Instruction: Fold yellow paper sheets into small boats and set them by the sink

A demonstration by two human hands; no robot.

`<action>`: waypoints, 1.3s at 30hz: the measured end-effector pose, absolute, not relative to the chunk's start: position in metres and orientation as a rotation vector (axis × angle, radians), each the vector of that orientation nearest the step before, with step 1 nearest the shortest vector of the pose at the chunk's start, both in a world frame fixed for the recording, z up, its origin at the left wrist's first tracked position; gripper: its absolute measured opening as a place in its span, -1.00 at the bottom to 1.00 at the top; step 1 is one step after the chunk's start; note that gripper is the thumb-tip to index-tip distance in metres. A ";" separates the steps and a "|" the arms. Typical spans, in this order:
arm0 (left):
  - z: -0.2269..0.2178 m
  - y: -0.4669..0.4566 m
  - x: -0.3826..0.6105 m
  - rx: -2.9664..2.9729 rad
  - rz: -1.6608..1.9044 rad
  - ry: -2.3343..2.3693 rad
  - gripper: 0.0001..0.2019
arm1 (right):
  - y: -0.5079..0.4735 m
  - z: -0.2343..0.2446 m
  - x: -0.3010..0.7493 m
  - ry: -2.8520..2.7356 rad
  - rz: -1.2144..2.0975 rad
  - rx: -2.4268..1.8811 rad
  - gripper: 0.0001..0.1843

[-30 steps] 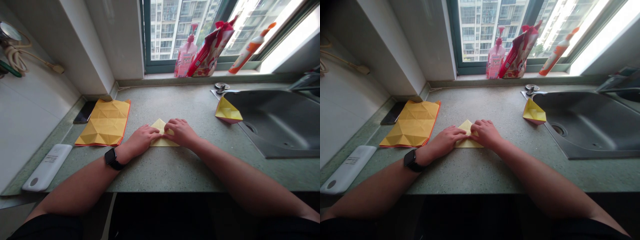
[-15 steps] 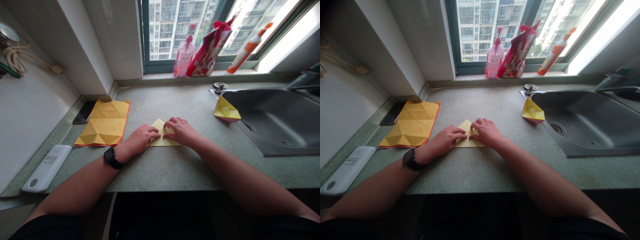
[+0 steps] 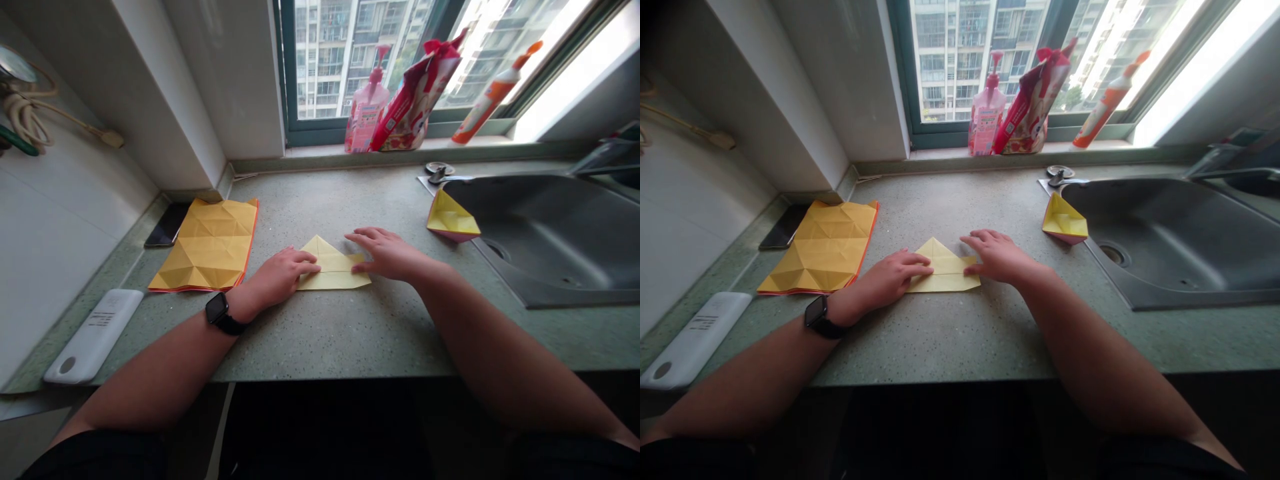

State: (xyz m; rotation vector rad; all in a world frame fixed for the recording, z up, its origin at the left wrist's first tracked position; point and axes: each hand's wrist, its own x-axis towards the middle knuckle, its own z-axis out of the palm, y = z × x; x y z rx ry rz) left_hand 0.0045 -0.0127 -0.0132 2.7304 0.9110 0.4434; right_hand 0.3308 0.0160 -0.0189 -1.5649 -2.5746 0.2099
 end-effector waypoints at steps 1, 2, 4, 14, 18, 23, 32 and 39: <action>-0.013 -0.013 0.004 2.731 0.441 0.911 -0.49 | 0.017 -0.018 0.333 -2.578 0.223 -1.578 -0.10; -0.013 -0.013 0.004 2.732 0.439 0.909 -0.49 | 0.018 -0.018 0.336 -2.582 0.233 -1.589 -0.09; -0.012 -0.013 0.004 2.731 0.436 0.905 -0.50 | 0.020 -0.017 0.343 -2.590 0.244 -1.600 -0.06; -0.011 -0.013 0.004 2.706 0.457 0.884 -0.45 | 0.023 0.001 0.360 -2.544 0.387 -1.627 0.01; -0.008 -0.014 0.004 2.663 0.427 0.918 -0.49 | 0.013 0.023 0.355 -2.454 0.413 -1.429 -0.12; -0.004 -0.017 0.006 2.650 0.402 0.901 -0.63 | 0.004 0.039 0.343 -2.300 0.233 -1.293 -0.43; -0.004 -0.017 0.004 2.684 0.409 0.877 -0.71 | 0.019 -0.004 0.350 -2.522 0.346 -1.650 -0.02; -0.004 -0.017 0.004 2.694 0.410 0.875 -0.72 | 0.033 -0.011 0.373 -2.494 0.504 -1.760 0.06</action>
